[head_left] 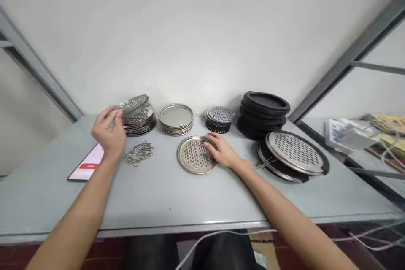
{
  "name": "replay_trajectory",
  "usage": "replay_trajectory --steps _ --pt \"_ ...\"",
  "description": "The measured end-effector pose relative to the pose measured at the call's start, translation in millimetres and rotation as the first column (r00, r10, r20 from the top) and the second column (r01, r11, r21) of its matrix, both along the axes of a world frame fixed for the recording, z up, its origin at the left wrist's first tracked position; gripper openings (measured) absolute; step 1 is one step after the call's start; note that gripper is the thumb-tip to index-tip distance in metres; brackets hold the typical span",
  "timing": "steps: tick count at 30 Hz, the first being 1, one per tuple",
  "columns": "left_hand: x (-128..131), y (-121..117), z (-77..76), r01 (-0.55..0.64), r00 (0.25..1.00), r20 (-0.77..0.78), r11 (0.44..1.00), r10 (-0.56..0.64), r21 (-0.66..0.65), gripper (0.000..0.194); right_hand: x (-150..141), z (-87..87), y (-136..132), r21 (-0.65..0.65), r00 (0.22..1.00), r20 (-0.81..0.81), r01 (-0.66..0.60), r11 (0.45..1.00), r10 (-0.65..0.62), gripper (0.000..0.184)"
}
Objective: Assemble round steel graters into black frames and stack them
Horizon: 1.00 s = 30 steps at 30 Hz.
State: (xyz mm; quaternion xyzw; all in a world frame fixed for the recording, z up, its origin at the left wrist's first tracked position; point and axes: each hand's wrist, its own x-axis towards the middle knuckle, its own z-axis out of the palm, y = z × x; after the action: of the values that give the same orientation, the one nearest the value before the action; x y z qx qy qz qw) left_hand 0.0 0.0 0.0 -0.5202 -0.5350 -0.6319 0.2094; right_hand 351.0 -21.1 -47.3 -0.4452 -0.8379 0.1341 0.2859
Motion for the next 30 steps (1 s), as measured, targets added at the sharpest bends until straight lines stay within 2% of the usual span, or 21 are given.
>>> replay_trajectory --steps 8,14,17,21,23,26,28,30 --pt "4.7 0.1 -4.5 0.014 0.999 -0.039 0.996 -0.018 -0.093 0.019 0.5 -3.6 0.6 0.010 1.000 -0.005 0.005 1.000 -0.005 0.038" --pt "3.8 4.6 -10.1 0.031 0.999 -0.020 0.994 -0.033 -0.102 0.021 0.6 -3.4 0.8 0.012 1.000 -0.015 -0.006 1.000 0.006 0.038" --pt "5.2 3.2 -7.1 0.029 1.000 -0.010 0.997 -0.030 -0.074 0.020 0.2 -3.4 0.7 0.012 1.000 -0.012 -0.007 1.000 0.008 0.038" --pt "14.3 -7.4 5.5 0.036 0.999 -0.012 0.999 -0.036 0.001 0.017 0.5 -4.8 1.2 0.001 1.000 -0.014 0.000 1.000 0.000 0.038" --pt "23.8 -16.5 13.3 0.104 0.994 -0.021 0.994 -0.103 0.034 0.016 1.3 -4.9 1.8 -0.006 0.999 -0.027 0.021 1.000 -0.021 0.039" --pt "44.4 -31.8 21.6 0.294 0.956 -0.015 0.955 -0.294 0.026 0.013 2.8 -1.7 1.7 0.034 0.991 -0.118 0.074 0.997 -0.070 0.043" --pt "60.2 -40.7 23.0 0.425 0.905 0.023 0.905 -0.425 0.003 0.012 3.7 3.2 0.1 0.088 0.970 -0.223 0.115 0.990 -0.093 0.049" --pt "74.8 -47.1 20.3 0.560 0.826 0.109 0.826 -0.553 -0.056 0.012 3.8 9.4 -3.0 0.135 0.942 -0.320 0.148 0.980 -0.099 0.057"
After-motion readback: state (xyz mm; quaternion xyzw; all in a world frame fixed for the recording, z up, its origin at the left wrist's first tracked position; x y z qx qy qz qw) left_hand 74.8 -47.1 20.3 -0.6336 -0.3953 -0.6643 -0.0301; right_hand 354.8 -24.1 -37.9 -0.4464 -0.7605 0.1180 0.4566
